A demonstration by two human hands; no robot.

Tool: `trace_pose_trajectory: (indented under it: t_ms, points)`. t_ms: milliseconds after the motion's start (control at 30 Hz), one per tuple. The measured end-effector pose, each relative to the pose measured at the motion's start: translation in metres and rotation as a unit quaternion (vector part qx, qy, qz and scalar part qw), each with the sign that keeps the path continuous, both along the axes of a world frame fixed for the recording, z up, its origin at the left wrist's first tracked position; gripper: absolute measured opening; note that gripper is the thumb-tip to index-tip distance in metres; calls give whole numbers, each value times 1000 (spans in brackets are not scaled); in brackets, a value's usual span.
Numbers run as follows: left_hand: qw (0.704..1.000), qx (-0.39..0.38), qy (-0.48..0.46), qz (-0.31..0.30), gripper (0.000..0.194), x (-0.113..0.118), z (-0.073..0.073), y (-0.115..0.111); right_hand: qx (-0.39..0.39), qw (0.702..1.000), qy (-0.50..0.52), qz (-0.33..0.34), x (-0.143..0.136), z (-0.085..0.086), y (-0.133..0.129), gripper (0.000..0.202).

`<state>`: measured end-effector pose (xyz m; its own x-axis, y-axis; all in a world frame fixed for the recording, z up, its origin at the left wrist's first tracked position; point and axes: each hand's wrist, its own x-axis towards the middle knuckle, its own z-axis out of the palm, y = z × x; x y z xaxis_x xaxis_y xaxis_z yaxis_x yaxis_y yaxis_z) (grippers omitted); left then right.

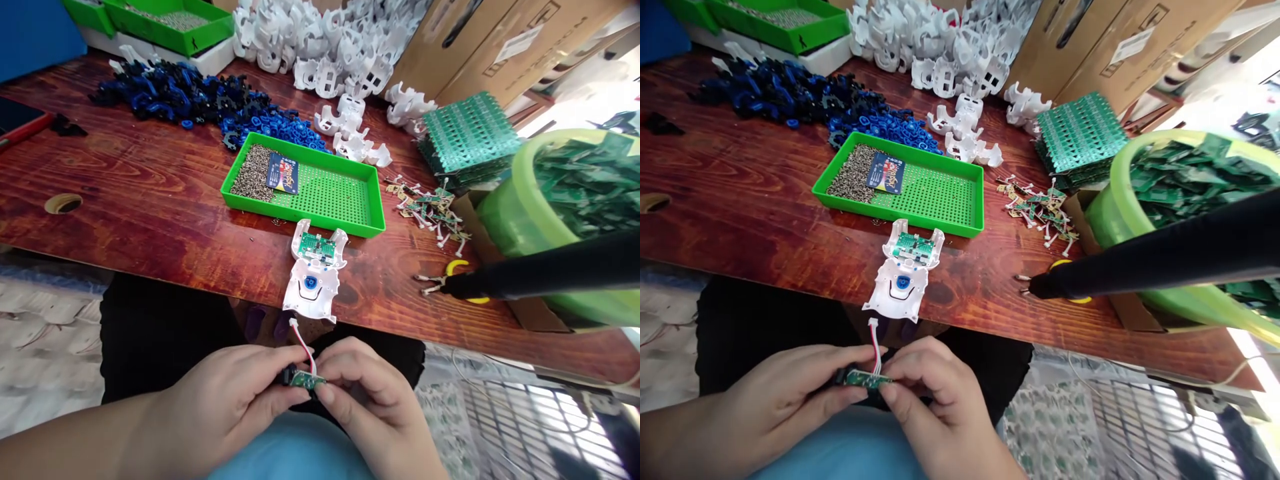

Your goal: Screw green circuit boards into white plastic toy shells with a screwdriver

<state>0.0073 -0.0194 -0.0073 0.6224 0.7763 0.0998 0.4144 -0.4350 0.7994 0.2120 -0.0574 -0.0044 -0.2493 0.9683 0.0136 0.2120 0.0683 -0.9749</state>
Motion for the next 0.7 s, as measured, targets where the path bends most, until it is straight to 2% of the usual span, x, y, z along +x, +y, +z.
trace_pose_trajectory:
  t_ms: [167,300,433,533,700]
  points:
    - [982,-188,-15,7,29,1,5,2,-22,999,3,-24,-6,5,-2,8]
    - [940,-334,-67,6,31,1,4,3,-14,999,-1,-38,-11,9,-1,7]
    - [891,-437,-119,6,27,2,4,4,-22,999,4,-45,-12,9,0,6]
    - [880,-461,-114,14,24,3,6,7,-49,998,13,-44,-11,6,0,5]
    - [911,-411,-16,11,28,4,10,10,-64,996,18,-61,-10,2,-1,4]
